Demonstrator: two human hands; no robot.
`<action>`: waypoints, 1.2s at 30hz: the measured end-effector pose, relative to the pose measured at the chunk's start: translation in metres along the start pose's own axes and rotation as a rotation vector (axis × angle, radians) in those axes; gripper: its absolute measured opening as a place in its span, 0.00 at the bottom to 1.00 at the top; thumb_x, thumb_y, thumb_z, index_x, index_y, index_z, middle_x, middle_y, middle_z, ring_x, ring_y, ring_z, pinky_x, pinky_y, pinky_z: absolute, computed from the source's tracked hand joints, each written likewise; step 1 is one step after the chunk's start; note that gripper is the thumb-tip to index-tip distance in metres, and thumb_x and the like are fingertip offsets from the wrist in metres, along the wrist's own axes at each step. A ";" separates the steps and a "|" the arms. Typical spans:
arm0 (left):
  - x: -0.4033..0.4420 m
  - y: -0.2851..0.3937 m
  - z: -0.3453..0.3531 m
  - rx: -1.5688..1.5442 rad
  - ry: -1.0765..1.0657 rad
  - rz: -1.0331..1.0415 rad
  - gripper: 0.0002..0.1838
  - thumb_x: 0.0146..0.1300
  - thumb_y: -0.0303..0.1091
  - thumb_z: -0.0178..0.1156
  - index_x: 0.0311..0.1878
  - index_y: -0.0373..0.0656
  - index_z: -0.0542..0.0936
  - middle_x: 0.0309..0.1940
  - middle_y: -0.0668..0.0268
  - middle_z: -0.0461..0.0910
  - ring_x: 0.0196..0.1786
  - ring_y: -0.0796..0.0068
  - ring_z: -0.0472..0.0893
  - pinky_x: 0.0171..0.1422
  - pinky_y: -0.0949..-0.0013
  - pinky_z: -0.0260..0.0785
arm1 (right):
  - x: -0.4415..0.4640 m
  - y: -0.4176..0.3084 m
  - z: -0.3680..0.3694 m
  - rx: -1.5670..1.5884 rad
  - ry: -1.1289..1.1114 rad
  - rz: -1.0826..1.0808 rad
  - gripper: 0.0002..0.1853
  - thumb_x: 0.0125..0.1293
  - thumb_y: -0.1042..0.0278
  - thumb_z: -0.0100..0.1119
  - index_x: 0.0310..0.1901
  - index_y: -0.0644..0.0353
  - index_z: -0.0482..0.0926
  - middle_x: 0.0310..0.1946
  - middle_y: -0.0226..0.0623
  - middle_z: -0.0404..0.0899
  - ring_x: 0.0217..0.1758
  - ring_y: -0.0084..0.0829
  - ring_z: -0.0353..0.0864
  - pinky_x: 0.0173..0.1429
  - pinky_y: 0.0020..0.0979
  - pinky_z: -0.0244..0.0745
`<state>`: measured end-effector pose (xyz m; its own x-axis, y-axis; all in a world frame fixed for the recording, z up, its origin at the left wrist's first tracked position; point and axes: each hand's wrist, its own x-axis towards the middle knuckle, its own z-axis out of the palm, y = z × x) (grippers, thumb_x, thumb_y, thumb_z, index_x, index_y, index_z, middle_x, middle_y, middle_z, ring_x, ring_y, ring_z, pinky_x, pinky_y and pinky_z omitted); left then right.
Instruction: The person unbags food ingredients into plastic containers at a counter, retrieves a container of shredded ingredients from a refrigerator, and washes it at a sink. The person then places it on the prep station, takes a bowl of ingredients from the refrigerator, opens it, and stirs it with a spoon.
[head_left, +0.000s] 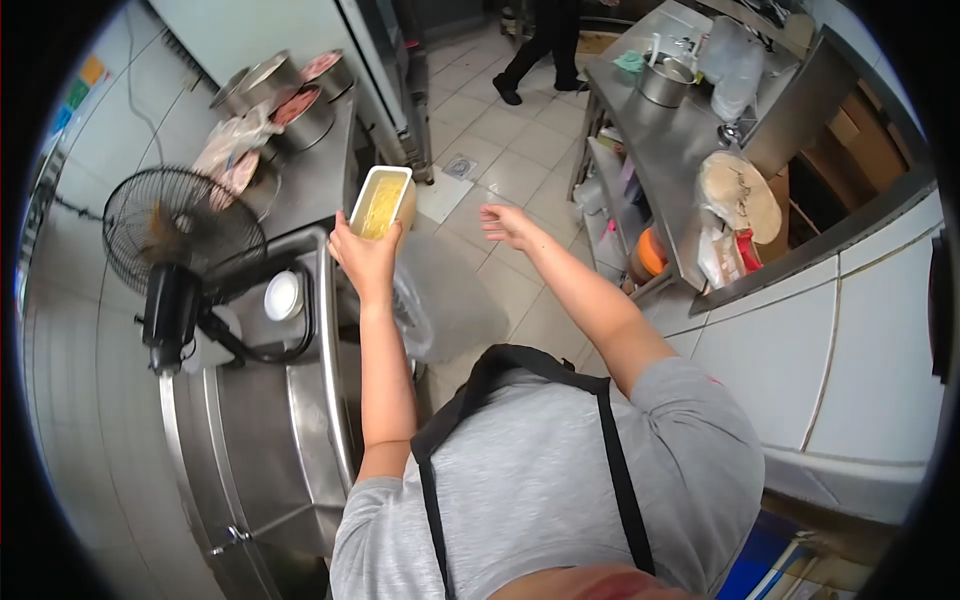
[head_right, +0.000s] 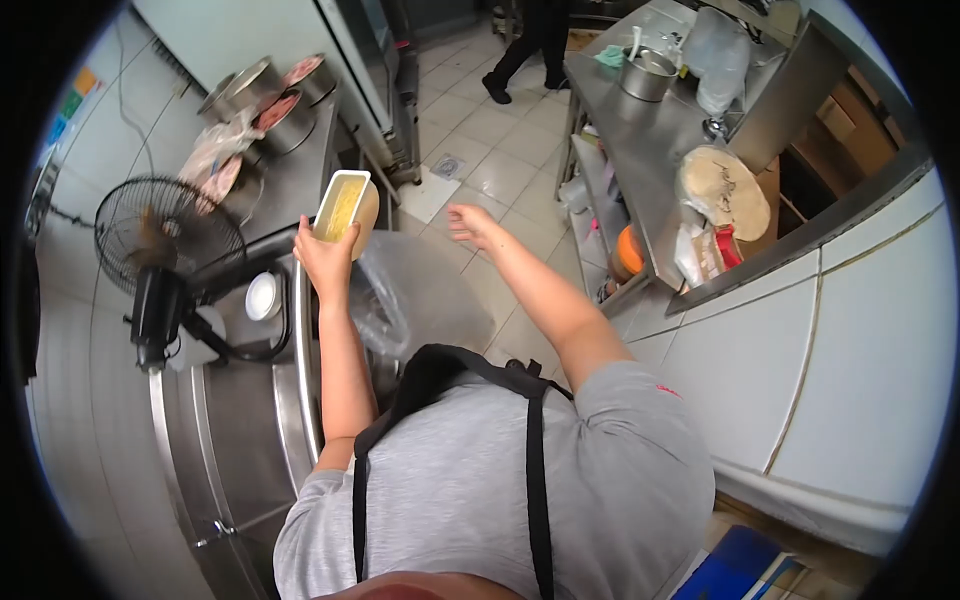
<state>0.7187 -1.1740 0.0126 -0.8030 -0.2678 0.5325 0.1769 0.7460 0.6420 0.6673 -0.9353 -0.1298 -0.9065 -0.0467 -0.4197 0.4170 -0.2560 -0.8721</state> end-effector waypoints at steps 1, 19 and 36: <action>0.007 0.003 0.013 0.001 -0.029 -0.005 0.47 0.38 0.43 0.71 0.60 0.26 0.64 0.50 0.46 0.70 0.56 0.49 0.65 0.63 0.55 0.58 | 0.012 0.000 -0.033 -0.191 0.133 0.009 0.27 0.62 0.52 0.52 0.59 0.60 0.69 0.63 0.49 0.63 0.63 0.48 0.65 0.65 0.48 0.62; 0.161 -0.034 0.270 0.096 -0.070 0.074 0.46 0.39 0.43 0.71 0.61 0.29 0.64 0.49 0.45 0.71 0.54 0.46 0.67 0.63 0.55 0.57 | 0.152 -0.242 -0.272 -0.815 0.901 -0.597 0.20 0.55 0.71 0.59 0.52 0.60 0.76 0.55 0.49 0.65 0.59 0.48 0.67 0.62 0.39 0.65; 0.399 0.078 0.583 -0.098 -0.313 0.269 0.45 0.39 0.35 0.71 0.62 0.30 0.63 0.50 0.48 0.70 0.56 0.49 0.66 0.63 0.54 0.56 | 0.418 -0.327 -0.409 -0.916 1.018 -0.685 0.12 0.58 0.69 0.59 0.43 0.59 0.79 0.44 0.47 0.76 0.49 0.48 0.73 0.54 0.39 0.68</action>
<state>0.0804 -0.8667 -0.0464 -0.8521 0.1383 0.5048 0.4454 0.6982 0.5605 0.1792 -0.4762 -0.1230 -0.6660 0.5874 0.4598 0.1932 0.7312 -0.6543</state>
